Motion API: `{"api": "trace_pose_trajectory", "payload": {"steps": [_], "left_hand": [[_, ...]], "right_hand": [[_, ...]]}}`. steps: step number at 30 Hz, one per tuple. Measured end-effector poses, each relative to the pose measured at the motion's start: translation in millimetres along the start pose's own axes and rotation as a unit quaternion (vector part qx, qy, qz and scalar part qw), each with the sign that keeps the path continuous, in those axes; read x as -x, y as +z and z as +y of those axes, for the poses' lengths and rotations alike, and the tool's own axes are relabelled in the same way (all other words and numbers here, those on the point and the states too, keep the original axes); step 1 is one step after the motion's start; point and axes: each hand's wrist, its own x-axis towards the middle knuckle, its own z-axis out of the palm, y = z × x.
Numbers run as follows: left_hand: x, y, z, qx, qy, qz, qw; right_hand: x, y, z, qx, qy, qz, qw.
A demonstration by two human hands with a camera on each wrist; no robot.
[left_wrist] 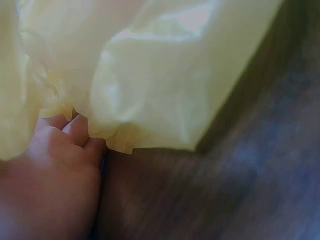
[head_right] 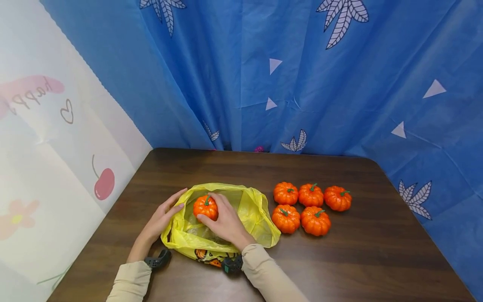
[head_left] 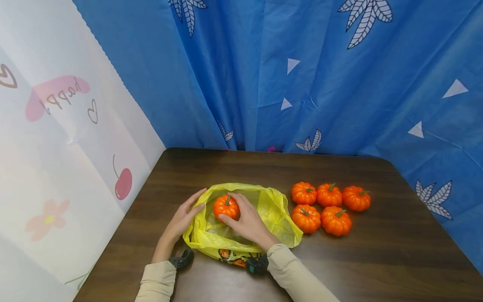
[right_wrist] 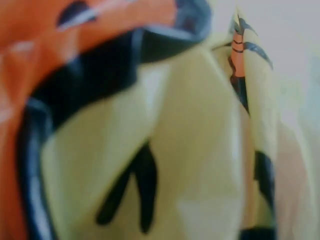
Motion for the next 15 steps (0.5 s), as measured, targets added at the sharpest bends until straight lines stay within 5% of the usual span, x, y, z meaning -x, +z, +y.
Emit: {"api": "trace_pose_trajectory", "payload": {"steps": [15], "left_hand": [[-6.5,-2.2,4.3,0.0,0.004,-0.011,0.9999]], "right_hand": [[-7.9,13.3,6.2,-0.016,0.011,0.016,1.0]]}}
